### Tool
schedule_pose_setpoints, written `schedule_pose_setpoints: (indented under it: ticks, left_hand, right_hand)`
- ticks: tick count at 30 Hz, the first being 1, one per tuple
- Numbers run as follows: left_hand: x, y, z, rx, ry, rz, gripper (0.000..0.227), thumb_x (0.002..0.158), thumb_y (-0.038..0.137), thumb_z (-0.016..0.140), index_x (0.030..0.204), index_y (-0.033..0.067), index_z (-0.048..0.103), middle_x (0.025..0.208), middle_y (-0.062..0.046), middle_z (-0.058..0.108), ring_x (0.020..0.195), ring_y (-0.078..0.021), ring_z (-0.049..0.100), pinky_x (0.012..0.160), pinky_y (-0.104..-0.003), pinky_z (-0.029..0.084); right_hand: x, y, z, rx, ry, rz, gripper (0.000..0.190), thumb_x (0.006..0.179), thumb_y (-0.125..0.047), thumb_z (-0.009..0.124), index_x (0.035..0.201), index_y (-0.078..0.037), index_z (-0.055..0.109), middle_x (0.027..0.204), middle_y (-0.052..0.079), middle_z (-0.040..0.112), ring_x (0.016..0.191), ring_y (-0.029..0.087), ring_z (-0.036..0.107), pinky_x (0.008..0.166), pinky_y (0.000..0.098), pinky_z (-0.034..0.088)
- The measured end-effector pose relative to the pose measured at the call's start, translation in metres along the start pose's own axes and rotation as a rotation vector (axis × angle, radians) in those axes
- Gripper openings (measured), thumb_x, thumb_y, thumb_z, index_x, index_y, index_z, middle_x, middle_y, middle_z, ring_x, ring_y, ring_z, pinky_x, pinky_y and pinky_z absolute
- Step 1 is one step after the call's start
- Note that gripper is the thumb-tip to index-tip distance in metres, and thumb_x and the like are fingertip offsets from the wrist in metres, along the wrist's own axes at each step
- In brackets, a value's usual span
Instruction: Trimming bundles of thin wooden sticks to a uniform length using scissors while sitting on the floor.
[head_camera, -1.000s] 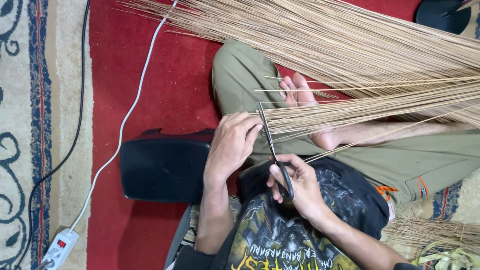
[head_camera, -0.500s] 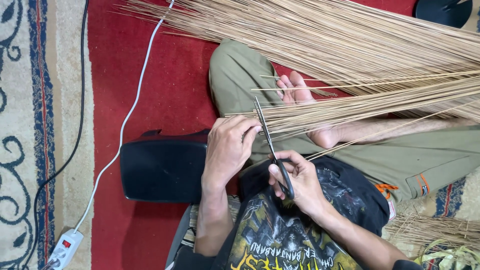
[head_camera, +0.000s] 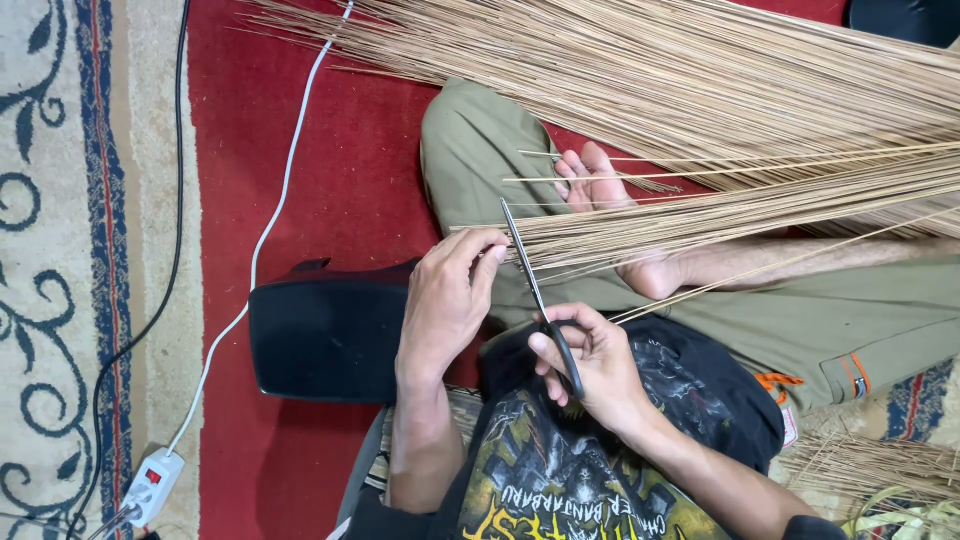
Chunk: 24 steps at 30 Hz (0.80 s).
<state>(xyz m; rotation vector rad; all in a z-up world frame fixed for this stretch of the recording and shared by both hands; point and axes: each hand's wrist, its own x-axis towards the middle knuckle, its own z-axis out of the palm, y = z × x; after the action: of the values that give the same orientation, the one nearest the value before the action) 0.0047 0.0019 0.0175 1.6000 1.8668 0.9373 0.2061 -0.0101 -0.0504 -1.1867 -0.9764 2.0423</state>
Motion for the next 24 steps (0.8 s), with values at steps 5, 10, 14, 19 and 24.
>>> schedule_pose_setpoints:
  ticks: [5,10,14,19,24]
  left_hand:
    - [0.002,0.002,0.001,-0.076,-0.047,-0.028,0.016,0.105,0.008,0.054,0.11,0.0064,0.069,0.095,-0.015,0.071,0.09,-0.0366,0.072,0.079,-0.043,0.057]
    - [-0.001,-0.004,0.007,-0.143,-0.115,-0.106,0.016,0.101,0.008,0.053,0.107,0.0074,0.068,0.09,-0.013,0.068,0.074,-0.027,0.065,0.07,-0.041,0.056]
    - [-0.001,-0.005,0.014,-0.159,-0.157,-0.12,0.011,0.097,0.007,0.056,0.102,0.0048,0.065,0.089,-0.014,0.064,0.071,-0.023,0.061,0.068,-0.04,0.054]
    - [0.001,0.003,0.018,-0.15,-0.179,-0.066,0.011,0.097,0.007,0.057,0.103,0.0046,0.065,0.092,-0.015,0.061,0.074,-0.0274,0.064,0.07,-0.042,0.054]
    - [0.001,0.015,0.023,-0.101,-0.217,0.048,0.012,0.098,0.006,0.06,0.106,0.0073,0.069,0.094,-0.014,0.064,0.077,-0.0319,0.066,0.07,-0.042,0.055]
  right_hand:
    - [-0.001,-0.001,-0.003,0.034,-0.003,-0.001,0.03,0.087,0.002,0.074,0.115,0.008,0.063,0.06,0.019,0.067,0.034,0.018,0.062,0.025,0.0262,0.05]
    - [-0.003,-0.011,-0.002,0.04,-0.003,-0.019,0.035,0.084,0.004,0.076,0.116,0.009,0.063,0.061,0.019,0.069,0.035,0.018,0.064,0.027,0.0259,0.053]
    - [-0.001,-0.014,-0.011,-0.012,0.009,-0.069,0.041,0.079,0.005,0.08,0.115,0.008,0.063,0.063,0.019,0.071,0.038,0.017,0.066,0.029,0.0252,0.055]
    - [0.007,-0.024,-0.025,-0.104,0.104,-0.142,0.05,0.076,0.003,0.085,0.12,0.004,0.063,0.069,0.017,0.073,0.046,0.016,0.069,0.039,0.0255,0.061]
    - [0.012,-0.037,-0.033,-0.158,0.215,-0.203,0.052,0.078,0.002,0.085,0.124,0.003,0.06,0.077,0.018,0.074,0.056,0.016,0.071,0.05,0.0252,0.064]
